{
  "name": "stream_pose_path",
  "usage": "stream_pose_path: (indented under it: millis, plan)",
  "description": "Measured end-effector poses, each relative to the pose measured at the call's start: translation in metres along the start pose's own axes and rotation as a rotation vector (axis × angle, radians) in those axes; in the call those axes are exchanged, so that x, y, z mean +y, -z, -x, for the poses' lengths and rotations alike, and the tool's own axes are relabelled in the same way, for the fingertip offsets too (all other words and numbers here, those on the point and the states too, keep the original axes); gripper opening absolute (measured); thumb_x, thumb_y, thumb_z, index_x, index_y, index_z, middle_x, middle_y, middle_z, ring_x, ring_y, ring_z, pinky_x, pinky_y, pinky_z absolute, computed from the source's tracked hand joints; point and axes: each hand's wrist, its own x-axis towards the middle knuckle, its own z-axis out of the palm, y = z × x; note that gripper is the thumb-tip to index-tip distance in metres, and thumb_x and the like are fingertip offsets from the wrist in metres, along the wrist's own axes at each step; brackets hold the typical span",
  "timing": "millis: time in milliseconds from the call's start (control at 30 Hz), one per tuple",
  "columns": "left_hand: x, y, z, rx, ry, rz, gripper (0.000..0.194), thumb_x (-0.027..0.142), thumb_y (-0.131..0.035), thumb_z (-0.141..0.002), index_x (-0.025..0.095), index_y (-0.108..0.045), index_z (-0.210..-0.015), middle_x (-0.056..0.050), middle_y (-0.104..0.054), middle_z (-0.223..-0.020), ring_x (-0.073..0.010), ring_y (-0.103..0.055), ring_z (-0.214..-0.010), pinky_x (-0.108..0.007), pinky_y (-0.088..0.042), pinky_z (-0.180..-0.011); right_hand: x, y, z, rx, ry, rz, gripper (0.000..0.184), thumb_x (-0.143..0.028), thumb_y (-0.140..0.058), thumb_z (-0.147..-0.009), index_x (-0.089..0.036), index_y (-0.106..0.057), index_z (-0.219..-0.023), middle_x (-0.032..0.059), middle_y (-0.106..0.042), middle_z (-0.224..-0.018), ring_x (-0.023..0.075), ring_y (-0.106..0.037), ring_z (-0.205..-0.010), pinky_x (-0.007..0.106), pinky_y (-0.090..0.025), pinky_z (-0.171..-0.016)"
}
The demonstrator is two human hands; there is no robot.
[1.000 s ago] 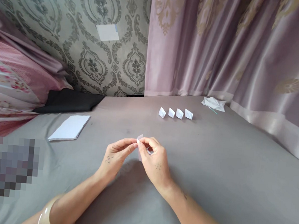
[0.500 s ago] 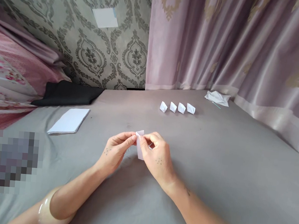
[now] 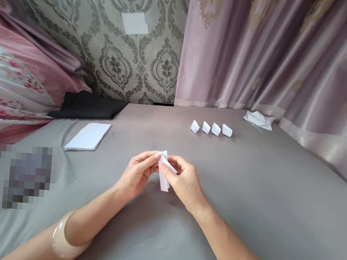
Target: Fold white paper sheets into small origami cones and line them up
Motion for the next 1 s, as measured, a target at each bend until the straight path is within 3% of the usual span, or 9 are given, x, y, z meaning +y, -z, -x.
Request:
stream_pose_path:
  millis: [300, 500, 700, 1000]
  plan:
    - [-0.0039, 0.0007, -0.0013, 0.01, 0.044, 0.017, 0.019, 0.03, -0.077, -0.069, 0.015, -0.073, -0.081, -0.003, -0.068, -0.078, -0.0115, -0.06, -0.071, -0.025, -0.048, -0.07, 0.0108, -0.0058, -0.0024, 0.075, -0.022, 0.046, 0.031, -0.041, -0.069, -0.074, -0.019, -0.066, -0.096, 0.003, -0.07, -0.086, 0.017, -0.063, -0.073, 0.028, -0.047, -0.064]
    - [-0.0053, 0.0006, -0.0003, -0.01, 0.068, -0.012, 0.017, 0.027, -0.077, -0.07, 0.014, -0.072, -0.079, -0.002, -0.065, -0.075, -0.0094, -0.058, -0.068, -0.023, -0.046, -0.067, 0.0063, -0.0027, -0.0025, 0.106, 0.04, -0.019, 0.029, -0.042, -0.068, -0.077, -0.02, -0.066, -0.095, 0.0057, -0.071, -0.095, 0.0194, -0.065, -0.087, 0.029, -0.05, -0.074]
    - [-0.0059, 0.0024, -0.0003, -0.059, 0.071, -0.043, 0.015, 0.027, -0.075, -0.072, 0.014, -0.069, -0.075, 0.001, -0.059, -0.066, -0.0074, -0.052, -0.061, -0.022, -0.043, -0.064, 0.0052, -0.0017, -0.0035, 0.112, 0.01, -0.067, 0.026, -0.044, -0.068, -0.077, -0.019, -0.069, -0.086, 0.0049, -0.072, -0.08, 0.0188, -0.066, -0.075, 0.029, -0.051, -0.069]
    - [-0.0042, 0.0018, 0.0009, -0.024, 0.057, -0.114, 0.014, 0.026, -0.068, -0.074, 0.013, -0.066, -0.067, 0.0, -0.056, -0.059, -0.0101, -0.052, -0.06, -0.025, -0.043, -0.064, 0.0103, -0.0028, -0.0034, 0.097, 0.034, -0.059, 0.022, -0.04, -0.068, -0.077, -0.02, -0.07, -0.085, 0.0032, -0.072, -0.077, 0.0167, -0.066, -0.073, 0.027, -0.051, -0.067]
